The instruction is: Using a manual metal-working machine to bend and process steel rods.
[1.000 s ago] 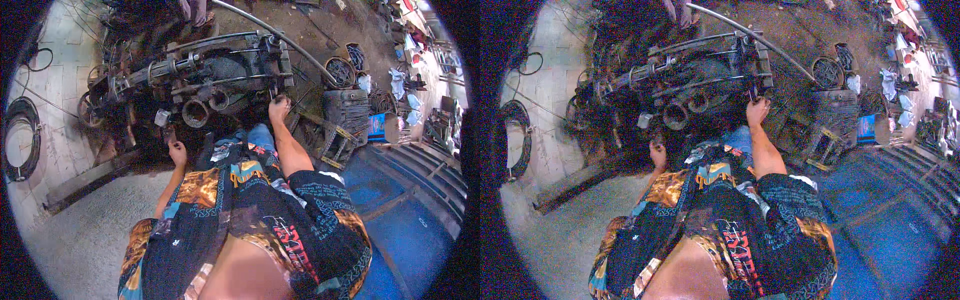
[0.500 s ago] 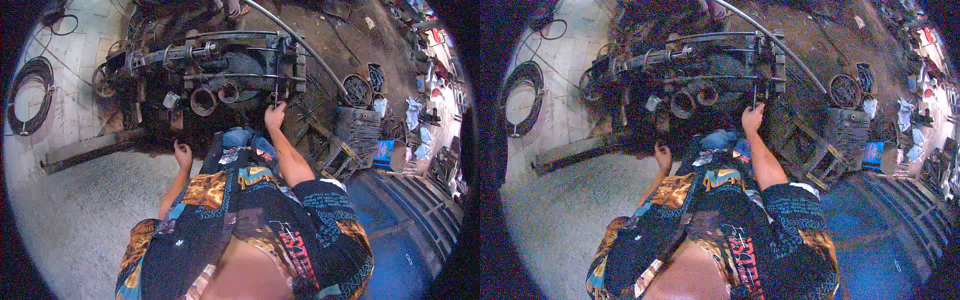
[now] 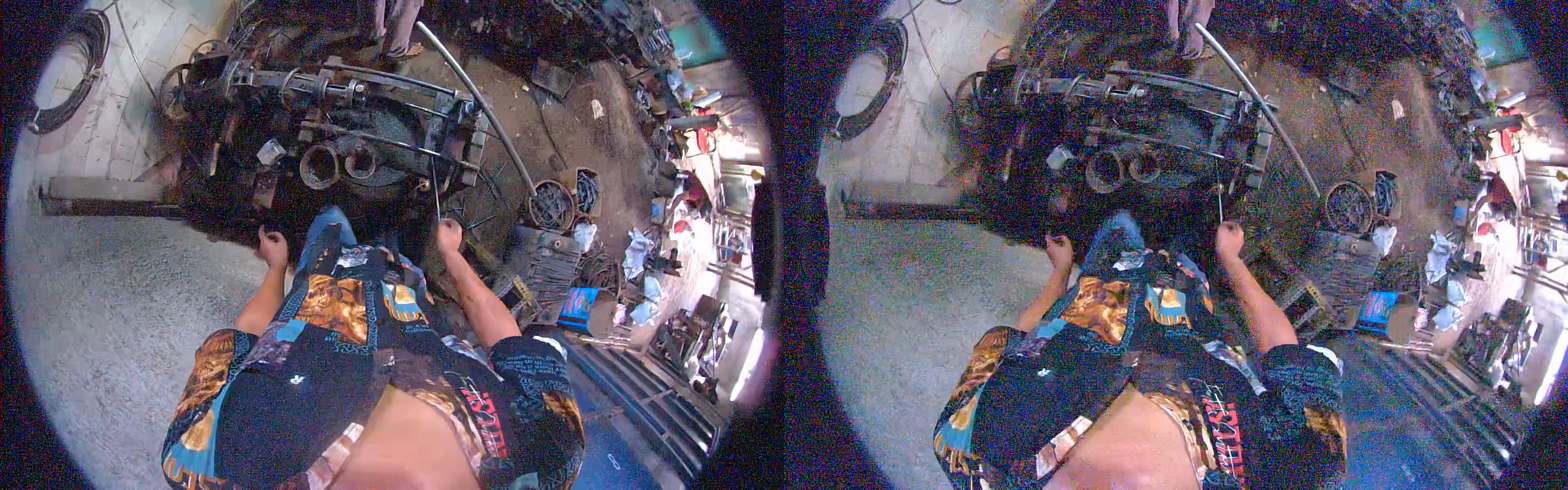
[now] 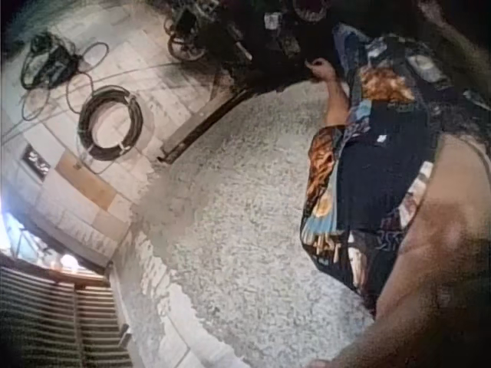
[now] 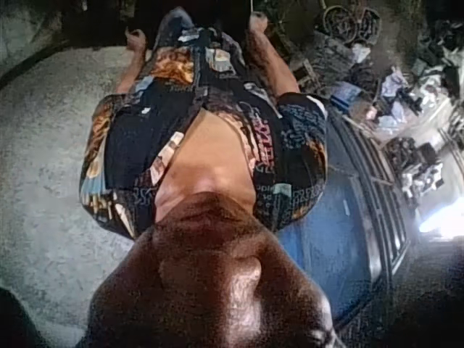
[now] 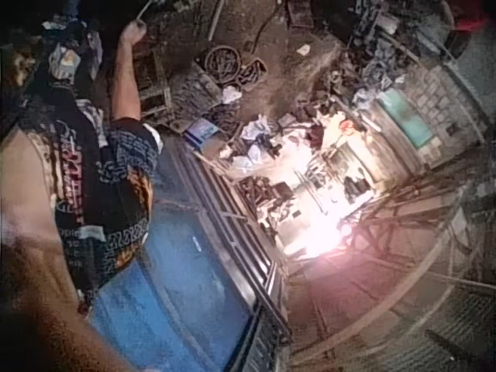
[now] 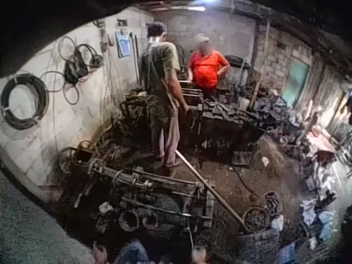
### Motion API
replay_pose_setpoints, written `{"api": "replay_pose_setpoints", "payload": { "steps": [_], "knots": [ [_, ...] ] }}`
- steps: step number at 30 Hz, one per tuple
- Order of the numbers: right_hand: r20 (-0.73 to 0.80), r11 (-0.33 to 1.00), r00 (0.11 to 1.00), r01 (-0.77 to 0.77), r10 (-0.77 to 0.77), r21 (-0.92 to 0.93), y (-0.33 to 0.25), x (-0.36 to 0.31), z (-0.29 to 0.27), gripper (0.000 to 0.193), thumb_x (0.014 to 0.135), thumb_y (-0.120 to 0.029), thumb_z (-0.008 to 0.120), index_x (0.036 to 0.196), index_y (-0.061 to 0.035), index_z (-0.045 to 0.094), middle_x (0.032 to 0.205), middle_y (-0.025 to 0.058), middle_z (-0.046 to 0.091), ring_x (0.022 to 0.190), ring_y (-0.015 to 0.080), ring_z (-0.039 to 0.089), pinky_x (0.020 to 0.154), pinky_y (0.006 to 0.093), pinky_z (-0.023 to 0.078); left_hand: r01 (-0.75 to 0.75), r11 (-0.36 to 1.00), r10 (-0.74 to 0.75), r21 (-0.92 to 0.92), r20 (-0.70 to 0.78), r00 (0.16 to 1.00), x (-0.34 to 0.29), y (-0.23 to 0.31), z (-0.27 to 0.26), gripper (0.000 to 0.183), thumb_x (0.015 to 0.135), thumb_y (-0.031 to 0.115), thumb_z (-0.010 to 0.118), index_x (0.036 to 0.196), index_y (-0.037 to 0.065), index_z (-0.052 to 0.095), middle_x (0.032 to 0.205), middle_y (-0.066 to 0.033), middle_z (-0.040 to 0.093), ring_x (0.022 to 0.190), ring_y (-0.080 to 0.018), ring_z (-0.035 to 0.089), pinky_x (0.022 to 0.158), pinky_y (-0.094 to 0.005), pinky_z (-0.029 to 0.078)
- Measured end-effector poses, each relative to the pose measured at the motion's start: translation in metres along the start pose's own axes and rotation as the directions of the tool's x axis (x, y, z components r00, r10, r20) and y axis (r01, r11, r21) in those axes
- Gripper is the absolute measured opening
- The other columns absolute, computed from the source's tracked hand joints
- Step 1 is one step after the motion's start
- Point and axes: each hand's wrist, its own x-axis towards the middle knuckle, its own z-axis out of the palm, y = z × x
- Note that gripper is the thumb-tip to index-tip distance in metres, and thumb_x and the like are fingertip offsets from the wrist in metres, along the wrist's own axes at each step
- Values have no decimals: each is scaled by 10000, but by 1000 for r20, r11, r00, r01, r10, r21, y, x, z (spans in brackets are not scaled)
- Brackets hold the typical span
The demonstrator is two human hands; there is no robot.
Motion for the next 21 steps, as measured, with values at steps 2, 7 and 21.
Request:
{"api": "replay_pose_setpoints", "payload": {
  "steps": [2,7,21],
  "knots": [
    [-94,986,992,94,-81,139,-24,-16,-31,389,834,-323,597,1060,-7,577,972,159,615,886,253,595,791,349,449,63,992,-62,-113,14,998,14,13,-5,442,806,124,507,1216,-31,452,940,-264,609,865,-411,590,779,-436,466],
    [-122,969,962,247,-244,10,35,0,23,321,874,-287,553,1007,-1,608,893,171,623,832,297,598,771,369,458,189,966,-187,-174,31,982,39,0,14,462,804,142,523,1234,-7,444,934,-258,613,860,-411,591,767,-446,463],
    [-292,992,950,120,-106,28,-32,-69,100,239,885,-194,516,912,18,623,744,98,617,576,149,525,535,304,421,183,976,-181,-115,29,983,184,-154,60,511,772,118,571,1233,-47,425,822,-161,608,784,-319,591,746,-393,471]
  ]
}}
